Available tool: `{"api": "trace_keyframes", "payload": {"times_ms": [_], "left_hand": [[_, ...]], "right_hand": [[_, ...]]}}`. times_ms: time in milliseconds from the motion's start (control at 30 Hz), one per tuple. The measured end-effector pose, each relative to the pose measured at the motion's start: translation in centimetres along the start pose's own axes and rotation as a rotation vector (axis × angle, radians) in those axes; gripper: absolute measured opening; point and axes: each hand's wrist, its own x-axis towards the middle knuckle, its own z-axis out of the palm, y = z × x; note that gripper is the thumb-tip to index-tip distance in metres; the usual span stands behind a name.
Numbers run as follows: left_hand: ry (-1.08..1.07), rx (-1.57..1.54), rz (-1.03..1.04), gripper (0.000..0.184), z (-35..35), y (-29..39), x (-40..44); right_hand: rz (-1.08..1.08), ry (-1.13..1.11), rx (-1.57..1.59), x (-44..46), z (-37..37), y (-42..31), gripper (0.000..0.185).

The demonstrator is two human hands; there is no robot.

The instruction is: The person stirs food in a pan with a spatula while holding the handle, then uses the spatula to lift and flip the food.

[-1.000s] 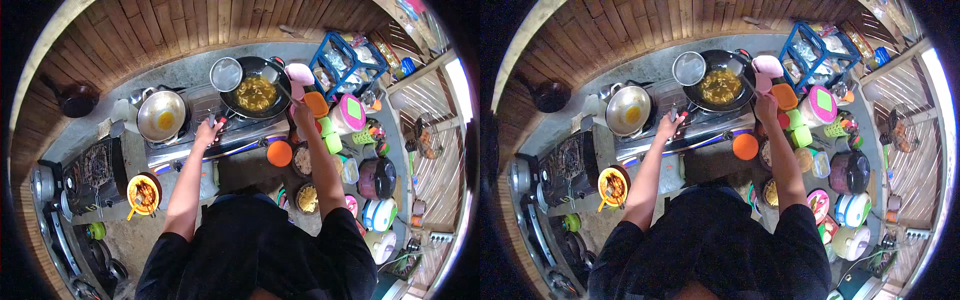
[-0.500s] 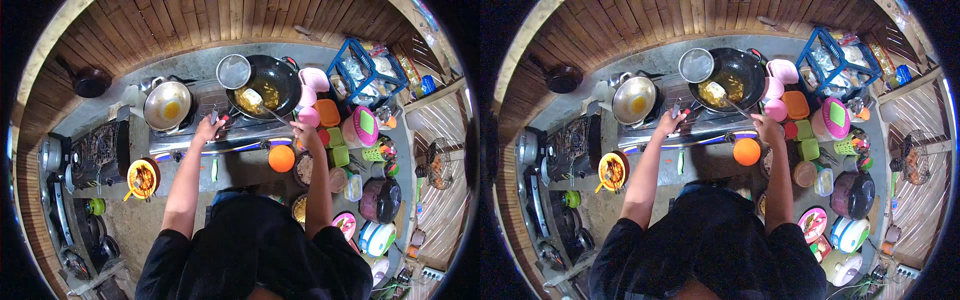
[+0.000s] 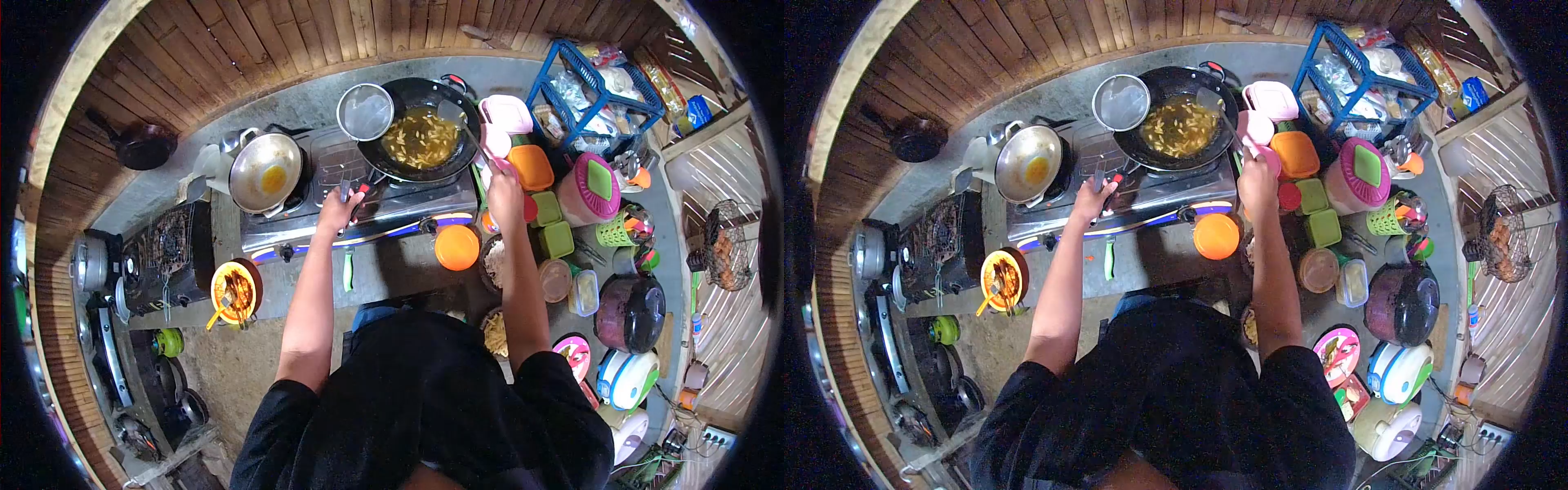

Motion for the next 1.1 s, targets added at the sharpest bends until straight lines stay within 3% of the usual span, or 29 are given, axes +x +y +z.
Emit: {"api": "trace_keyframes", "payload": {"times_ms": [67,267,333,467,567,600,700,733,867,967,1033,1100], "left_hand": [[0.009,0.008,-0.011,0.031,0.0,0.2,-0.2],[-0.011,-0.014,0.04,0.033,0.2,-1.6,0.7],[-0.003,-0.016,0.024,0.033,0.3,-1.6,0.8],[0.0,0.026,-0.01,0.033,0.3,-1.3,0.6],[0.008,-0.033,0.019,0.032,0.4,-2.1,0.9],[0.014,-0.018,0.042,0.032,0.4,-2.0,0.8],[0.017,-0.002,0.066,0.031,0.5,-1.3,0.4],[0.016,0.001,0.062,0.031,0.4,-1.2,0.2],[-0.001,-0.028,0.042,0.032,0.4,-1.5,0.6],[0.0,-0.007,0.026,0.031,0.4,-1.1,0.2],[0.006,-0.02,0.019,0.031,0.4,-1.0,0.2],[0.007,-0.009,0.024,0.031,0.4,-1.0,0.2]], "right_hand": [[-0.04,-0.016,-0.042,0.2,-0.9,-0.2,0.04],[-0.031,-0.355,-0.029,-0.2,-1.8,0.3,0.032],[-0.166,-0.359,0.217,-0.3,-1.3,0.1,0.03],[-0.004,-0.477,0.345,-0.6,-3.4,-2.7,0.03],[0.0,-0.442,0.409,-0.3,-3.8,-2.7,0.03],[-0.128,-0.322,0.4,-0.2,-2.8,-1.7,0.031],[-0.244,-0.157,0.305,1.4,-2.4,-0.8,0.032],[-0.172,-0.1,0.237,2.1,-2.7,-0.9,0.034],[-0.076,-0.084,0.116,3.9,-1.7,0.7,0.032],[-0.173,-0.065,0.066,4.8,-0.5,2.1,0.029],[-0.154,-0.205,0.124,5.4,1.6,3.7,0.027],[-0.232,-0.171,0.222,5.5,3.3,4.6,0.028]]}}
